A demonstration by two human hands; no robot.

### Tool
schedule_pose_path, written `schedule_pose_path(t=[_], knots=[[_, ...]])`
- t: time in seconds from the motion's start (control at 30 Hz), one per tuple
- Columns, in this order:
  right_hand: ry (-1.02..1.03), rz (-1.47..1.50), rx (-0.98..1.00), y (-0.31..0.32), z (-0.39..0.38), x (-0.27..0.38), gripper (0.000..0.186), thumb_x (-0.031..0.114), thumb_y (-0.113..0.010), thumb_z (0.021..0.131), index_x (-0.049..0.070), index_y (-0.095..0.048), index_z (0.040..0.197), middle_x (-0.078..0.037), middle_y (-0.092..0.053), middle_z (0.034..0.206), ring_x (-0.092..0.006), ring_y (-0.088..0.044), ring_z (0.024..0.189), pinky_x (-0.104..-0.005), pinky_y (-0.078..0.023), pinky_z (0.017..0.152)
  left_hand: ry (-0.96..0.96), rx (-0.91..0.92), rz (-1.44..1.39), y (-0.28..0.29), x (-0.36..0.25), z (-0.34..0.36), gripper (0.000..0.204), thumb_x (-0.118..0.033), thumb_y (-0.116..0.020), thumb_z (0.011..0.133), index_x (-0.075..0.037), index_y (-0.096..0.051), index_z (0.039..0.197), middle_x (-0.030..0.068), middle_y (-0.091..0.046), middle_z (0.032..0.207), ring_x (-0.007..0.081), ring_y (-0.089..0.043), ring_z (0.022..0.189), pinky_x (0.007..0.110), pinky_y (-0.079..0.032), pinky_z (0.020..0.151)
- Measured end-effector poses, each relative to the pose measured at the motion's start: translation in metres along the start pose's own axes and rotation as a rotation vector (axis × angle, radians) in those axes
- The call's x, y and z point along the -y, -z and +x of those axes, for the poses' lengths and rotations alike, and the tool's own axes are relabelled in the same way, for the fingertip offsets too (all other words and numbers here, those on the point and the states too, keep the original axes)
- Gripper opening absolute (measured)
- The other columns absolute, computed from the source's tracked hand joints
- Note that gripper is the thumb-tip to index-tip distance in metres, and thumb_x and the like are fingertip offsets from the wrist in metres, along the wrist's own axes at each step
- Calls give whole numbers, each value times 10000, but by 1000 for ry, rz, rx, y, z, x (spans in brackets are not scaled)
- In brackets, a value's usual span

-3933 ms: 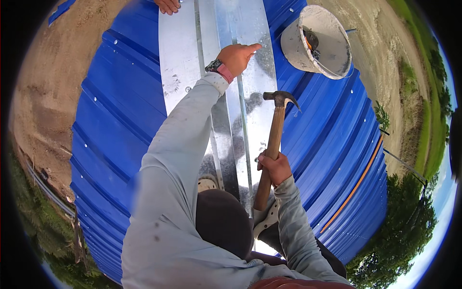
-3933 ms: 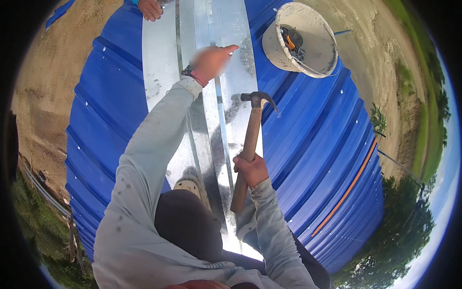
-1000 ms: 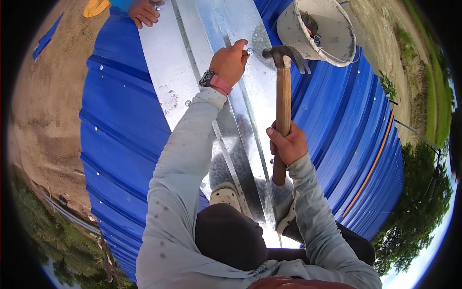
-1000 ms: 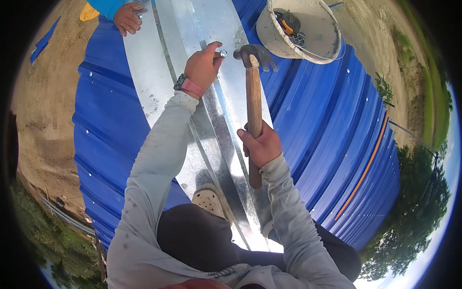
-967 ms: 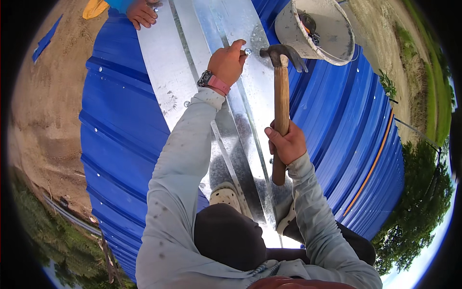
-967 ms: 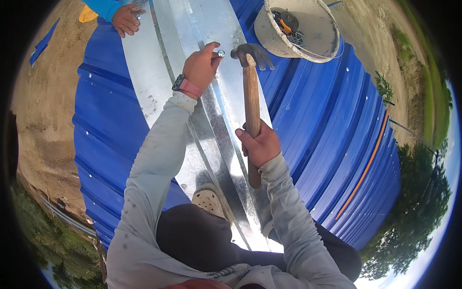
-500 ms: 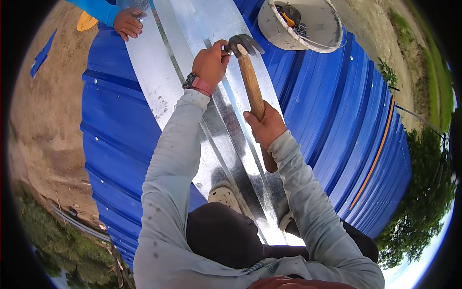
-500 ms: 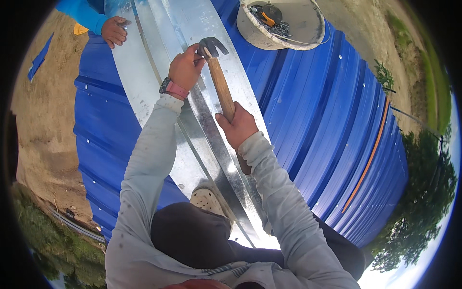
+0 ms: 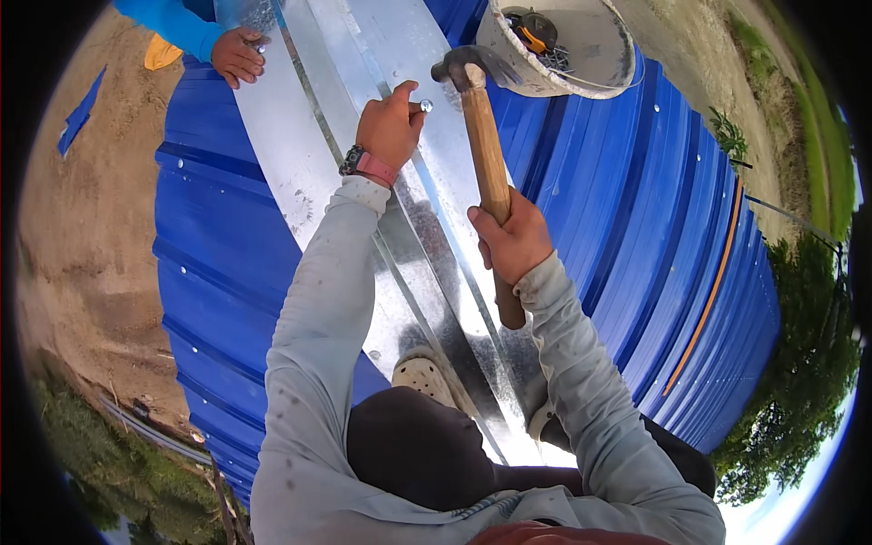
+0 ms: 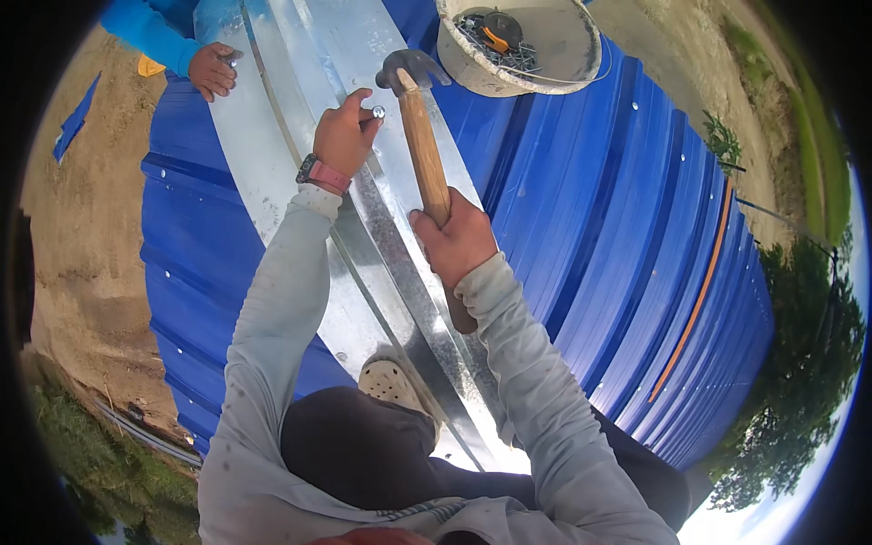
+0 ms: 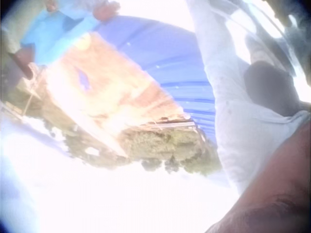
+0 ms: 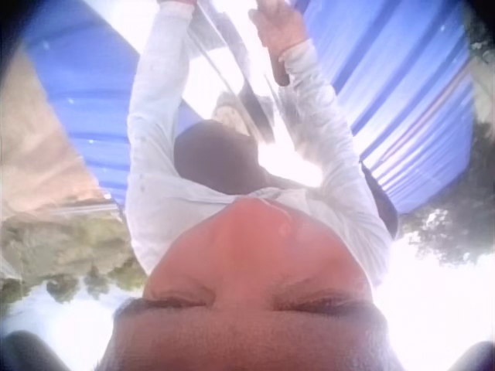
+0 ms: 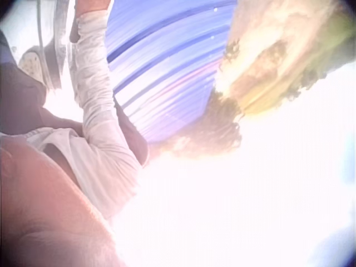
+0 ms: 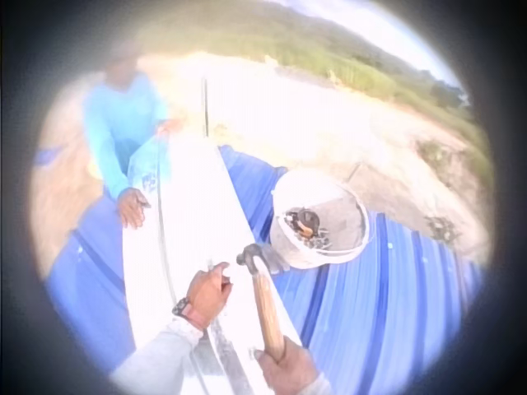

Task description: The person hammers nails into a silver metal sheet to secure it onto a blue corrugated roof. They repeatedly pick nails from a bucket, position them, and strike them with a hammer while standing on the roof.

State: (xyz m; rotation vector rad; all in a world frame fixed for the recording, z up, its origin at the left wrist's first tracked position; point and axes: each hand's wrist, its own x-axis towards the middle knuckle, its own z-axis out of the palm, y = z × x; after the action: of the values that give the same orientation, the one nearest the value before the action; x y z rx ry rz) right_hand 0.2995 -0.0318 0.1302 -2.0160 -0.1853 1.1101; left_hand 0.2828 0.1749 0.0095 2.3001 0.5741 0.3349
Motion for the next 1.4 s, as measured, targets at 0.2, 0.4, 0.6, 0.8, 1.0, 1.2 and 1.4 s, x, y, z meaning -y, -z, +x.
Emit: schedule_pose_path(t=[0.2, 0.4, 0.6, 0.8, 1.0, 1.2, 1.4], knots=[[279, 21, -226, 6, -23, -4, 238, 180, -613, 801, 0, -518, 925, -92, -559, 569, -175, -576, 490, -308, -459, 483, -29, 10, 40, 2, -8, 4, 359, -81, -646, 752, -45, -534, 1092, 59, -681, 783, 245, -626, 737, 370, -450, 689], [160, -309, -101, -6, 8, -15, 265, 199, -612, 777, -19, -531, 905, -169, -565, 608, -307, -578, 528, -377, -469, 529, -19, 10, 68, -3, 3, 6, 356, -100, -636, 769, -52, -525, 1104, 30, -683, 783, 227, -624, 744, 365, -433, 694], [374, 90, -277, 3, -34, -6, 254, 138, -626, 779, -19, -537, 957, -109, -572, 644, -181, -580, 547, -303, -463, 533, -8, 62, 69, 1, -4, 4, 362, -104, -623, 781, -68, -513, 1123, 23, -685, 809, 206, -614, 797, 353, -403, 737], [28, -275, -24, -15, 19, -39, 288, 230, -590, 802, -20, -547, 939, -143, -575, 652, -242, -617, 612, -377, -489, 602, -37, 55, 169, -8, 3, 1, 389, -94, -628, 759, -68, -515, 1131, 18, -680, 799, 213, -613, 798, 369, -409, 759], [117, 39, -157, -3, -23, -27, 296, 218, -631, 781, -16, -556, 946, -146, -571, 627, -214, -572, 546, -341, -456, 537, -46, 50, 142, 3, -7, 3, 418, -27, -623, 725, -68, -523, 1129, 57, -679, 817, 230, -633, 834, 371, -472, 762], [179, -223, -168, -7, 0, -43, 305, 235, -609, 758, -22, -558, 913, -223, -595, 686, -357, -618, 646, -404, -493, 623, -63, -204, -238, -5, 5, 5, 424, 65, -520, 702, -79, -514, 1101, 52, -656, 952, 268, -596, 820, 381, -469, 739], [55, -175, -51, -5, 11, -24, 326, 233, -605, 763, -24, -565, 960, -208, -598, 689, -316, -631, 660, -370, -492, 623, -15, -281, -109, 0, 13, -5, 442, 109, -459, 687, -81, -519, 1082, 108, -589, 991, 295, -553, 896, 380, -460, 763]])
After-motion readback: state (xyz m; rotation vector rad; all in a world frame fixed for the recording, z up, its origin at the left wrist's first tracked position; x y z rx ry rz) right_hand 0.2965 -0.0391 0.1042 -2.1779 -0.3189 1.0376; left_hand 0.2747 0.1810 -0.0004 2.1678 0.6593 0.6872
